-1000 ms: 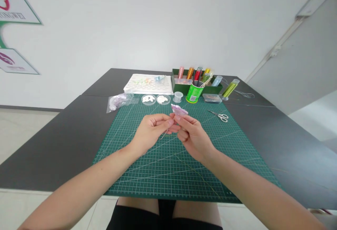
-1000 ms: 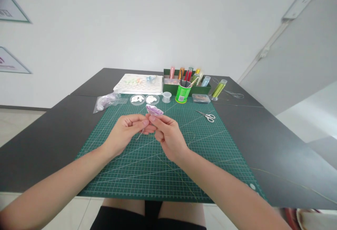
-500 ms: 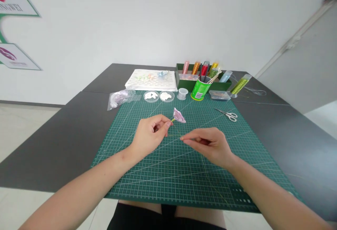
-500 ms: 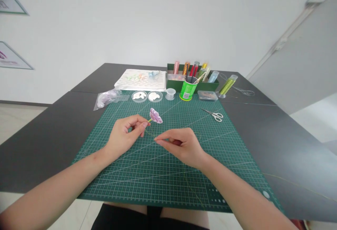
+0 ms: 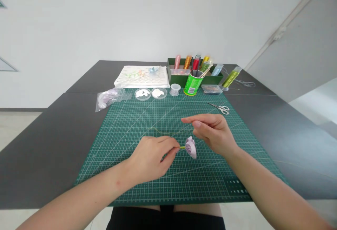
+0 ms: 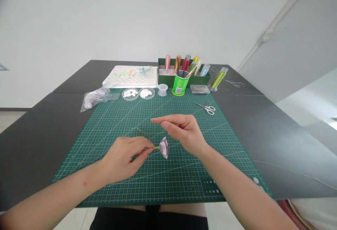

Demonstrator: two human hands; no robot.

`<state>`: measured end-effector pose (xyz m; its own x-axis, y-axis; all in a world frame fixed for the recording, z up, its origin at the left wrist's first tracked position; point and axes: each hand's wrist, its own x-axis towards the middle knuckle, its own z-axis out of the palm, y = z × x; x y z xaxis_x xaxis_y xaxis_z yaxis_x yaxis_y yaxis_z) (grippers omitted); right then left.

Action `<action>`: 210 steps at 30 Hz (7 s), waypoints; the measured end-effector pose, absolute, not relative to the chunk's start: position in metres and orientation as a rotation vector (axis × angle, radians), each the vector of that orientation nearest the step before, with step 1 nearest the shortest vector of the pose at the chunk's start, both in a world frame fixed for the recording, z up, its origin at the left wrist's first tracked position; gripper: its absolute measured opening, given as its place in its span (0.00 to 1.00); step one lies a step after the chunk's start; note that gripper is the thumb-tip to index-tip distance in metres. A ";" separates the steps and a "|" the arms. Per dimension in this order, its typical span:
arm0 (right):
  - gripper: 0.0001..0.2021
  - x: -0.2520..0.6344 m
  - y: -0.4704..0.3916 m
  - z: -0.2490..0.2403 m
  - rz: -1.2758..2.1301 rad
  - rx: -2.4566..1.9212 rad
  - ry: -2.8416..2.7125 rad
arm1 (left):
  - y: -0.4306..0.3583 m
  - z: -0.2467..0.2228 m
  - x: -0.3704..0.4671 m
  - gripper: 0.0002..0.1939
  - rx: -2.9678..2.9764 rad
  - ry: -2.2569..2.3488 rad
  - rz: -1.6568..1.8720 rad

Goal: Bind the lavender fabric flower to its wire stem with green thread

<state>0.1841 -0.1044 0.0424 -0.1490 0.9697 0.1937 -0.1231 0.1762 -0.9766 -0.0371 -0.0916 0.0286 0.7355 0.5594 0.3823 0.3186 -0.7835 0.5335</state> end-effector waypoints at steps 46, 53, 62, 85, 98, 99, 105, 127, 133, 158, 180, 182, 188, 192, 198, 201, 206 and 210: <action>0.07 0.198 -0.107 0.053 1.173 -0.879 -1.661 | -0.084 0.017 -0.032 0.09 2.567 0.734 0.811; 0.06 0.197 -0.096 0.042 1.023 -1.011 -1.569 | -0.090 0.017 -0.031 0.08 2.512 0.631 0.711; 0.04 0.197 -0.091 0.038 1.054 -0.961 -1.488 | -0.091 0.023 -0.031 0.08 2.357 0.720 0.675; 0.13 0.206 -0.094 0.044 1.690 -0.731 -2.244 | -0.079 0.030 -0.035 0.12 1.926 1.045 0.779; 0.09 0.210 -0.098 0.053 1.599 -0.580 -2.020 | -0.084 0.027 -0.033 0.09 2.222 1.040 0.723; 0.08 0.210 -0.097 0.053 1.559 -0.573 -1.952 | -0.085 0.026 -0.032 0.09 2.260 1.019 0.708; 0.05 0.202 -0.092 0.045 1.352 -0.752 -1.598 | -0.096 0.020 -0.030 0.06 2.430 0.754 0.719; 0.15 0.192 -0.086 0.018 1.578 -0.914 -1.848 | -0.088 0.020 -0.034 0.07 2.246 1.071 1.107; 0.16 0.189 -0.090 0.019 1.537 -0.912 -1.807 | -0.087 0.015 -0.032 0.09 2.174 1.109 0.972; 0.23 0.182 -0.084 0.002 0.844 -1.342 -1.548 | -0.084 0.030 -0.033 0.12 1.646 0.985 1.120; 0.12 0.179 -0.126 0.042 0.885 -0.973 -1.802 | -0.082 0.019 -0.031 0.11 2.064 1.144 0.831; 0.12 0.181 -0.125 0.043 0.882 -0.975 -1.791 | -0.082 0.020 -0.031 0.11 2.092 1.135 0.800; 0.09 0.182 -0.119 0.046 0.810 -0.912 -1.763 | -0.085 0.021 -0.031 0.10 2.246 0.976 0.688; 0.08 0.187 -0.111 0.048 0.762 -1.010 -1.745 | -0.089 0.019 -0.031 0.07 2.386 0.797 0.677; 0.10 0.193 -0.099 0.040 0.757 -1.148 -1.772 | -0.092 0.021 -0.034 0.07 2.493 0.601 0.737; 0.12 0.193 -0.096 0.036 0.810 -1.188 -1.780 | -0.092 0.022 -0.035 0.07 2.477 0.579 0.787; 0.14 0.192 -0.089 0.027 0.962 -1.259 -1.805 | -0.092 0.023 -0.036 0.07 2.457 0.586 0.912; 0.15 0.193 -0.086 0.020 1.119 -1.226 -1.831 | -0.091 0.025 -0.038 0.07 2.431 0.641 1.070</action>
